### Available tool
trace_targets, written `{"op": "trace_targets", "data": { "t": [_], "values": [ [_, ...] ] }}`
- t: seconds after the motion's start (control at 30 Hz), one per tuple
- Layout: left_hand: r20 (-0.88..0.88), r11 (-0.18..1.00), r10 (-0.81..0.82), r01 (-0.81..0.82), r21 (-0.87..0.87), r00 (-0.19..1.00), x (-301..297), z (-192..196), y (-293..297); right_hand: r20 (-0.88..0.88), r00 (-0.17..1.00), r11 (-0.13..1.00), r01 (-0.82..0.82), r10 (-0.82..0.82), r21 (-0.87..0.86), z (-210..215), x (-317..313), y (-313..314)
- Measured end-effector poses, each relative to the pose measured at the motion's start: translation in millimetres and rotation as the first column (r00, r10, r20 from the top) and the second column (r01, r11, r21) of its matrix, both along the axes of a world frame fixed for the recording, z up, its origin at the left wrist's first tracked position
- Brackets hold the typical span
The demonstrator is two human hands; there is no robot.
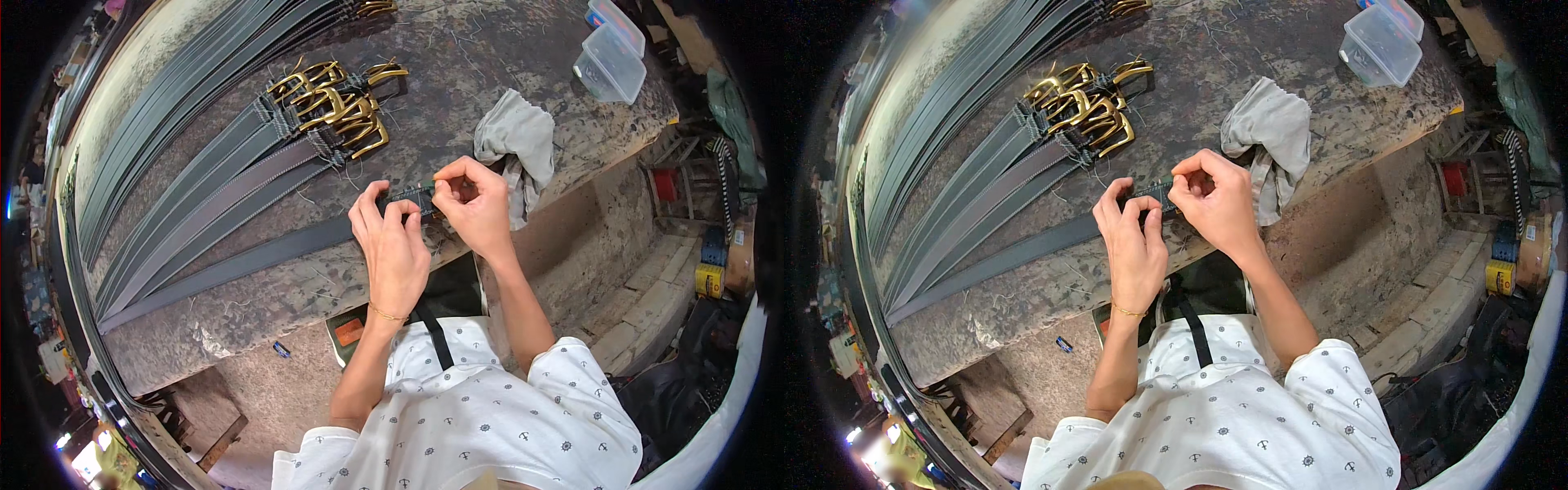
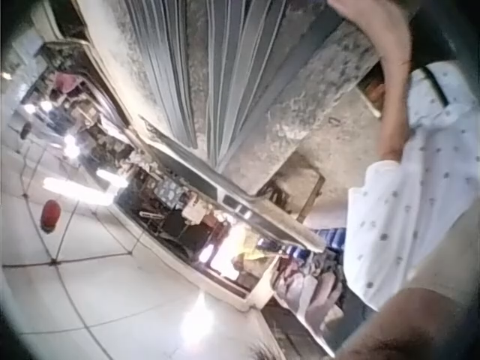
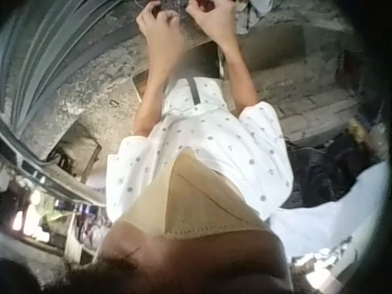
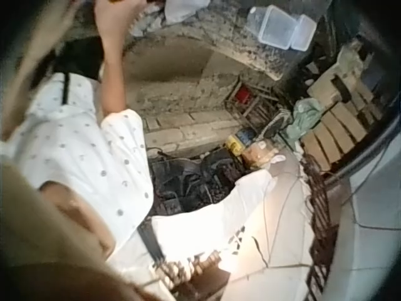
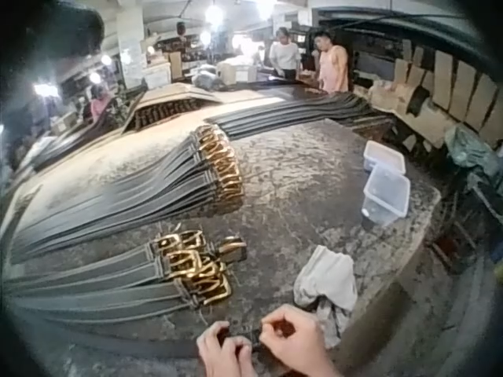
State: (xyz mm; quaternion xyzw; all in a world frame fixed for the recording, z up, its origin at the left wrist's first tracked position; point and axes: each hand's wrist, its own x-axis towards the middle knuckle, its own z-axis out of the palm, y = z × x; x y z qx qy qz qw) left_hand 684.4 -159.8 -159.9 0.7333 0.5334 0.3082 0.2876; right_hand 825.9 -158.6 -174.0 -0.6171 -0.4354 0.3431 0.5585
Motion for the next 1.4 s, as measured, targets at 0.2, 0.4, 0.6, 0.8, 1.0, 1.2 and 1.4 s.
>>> {"op": "trace_targets", "data": {
  "t": [0.2, 0.4, 0.6, 0.8, 1.0, 1.2, 1.4],
  "values": [
    [0.05, 0.999, 0.048, -0.047, -0.013, 0.998, 4.5, -2.3, 0.0, 0.051, 0.999, 0.998, -0.019, 0.016, 0.067, -5.1, 2.6, -0.7],
    [0.06, 0.999, 0.041, -0.04, -0.011, 0.997, 4.3, -4.4, 0.0, 0.123, 0.992, 0.997, -0.038, 0.029, 0.071, -1.0, 2.6, -1.2],
    [0.064, 0.999, 0.042, -0.042, -0.009, 0.997, 4.0, -5.7, -0.2, 0.194, 0.981, 0.996, -0.041, 0.025, 0.079, 0.1, 2.0, -0.6],
    [0.067, 1.0, 0.02, -0.019, -0.023, 0.998, 1.2, -2.8, -1.2, 0.206, 0.978, 0.995, -0.048, 0.03, 0.083, 0.8, 1.1, -0.9],
    [-0.025, 0.995, -0.011, 0.013, 0.101, 1.0, -17.6, -2.6, -20.3, 0.159, 0.977, 0.981, -0.158, 0.14, 0.109, 4.3, 5.5, -6.5],
    [-0.047, 0.987, 0.009, -0.002, 0.161, 0.999, -19.9, -8.5, -24.3, 0.314, 0.921, 0.932, -0.3, 0.229, 0.201, 4.9, 5.3, -3.7],
    [-0.03, 0.984, -0.004, 0.009, 0.178, 1.0, -21.0, -11.4, -24.8, 0.321, 0.91, 0.929, -0.329, 0.263, 0.172, 4.4, 5.3, -5.5]
  ]
}}
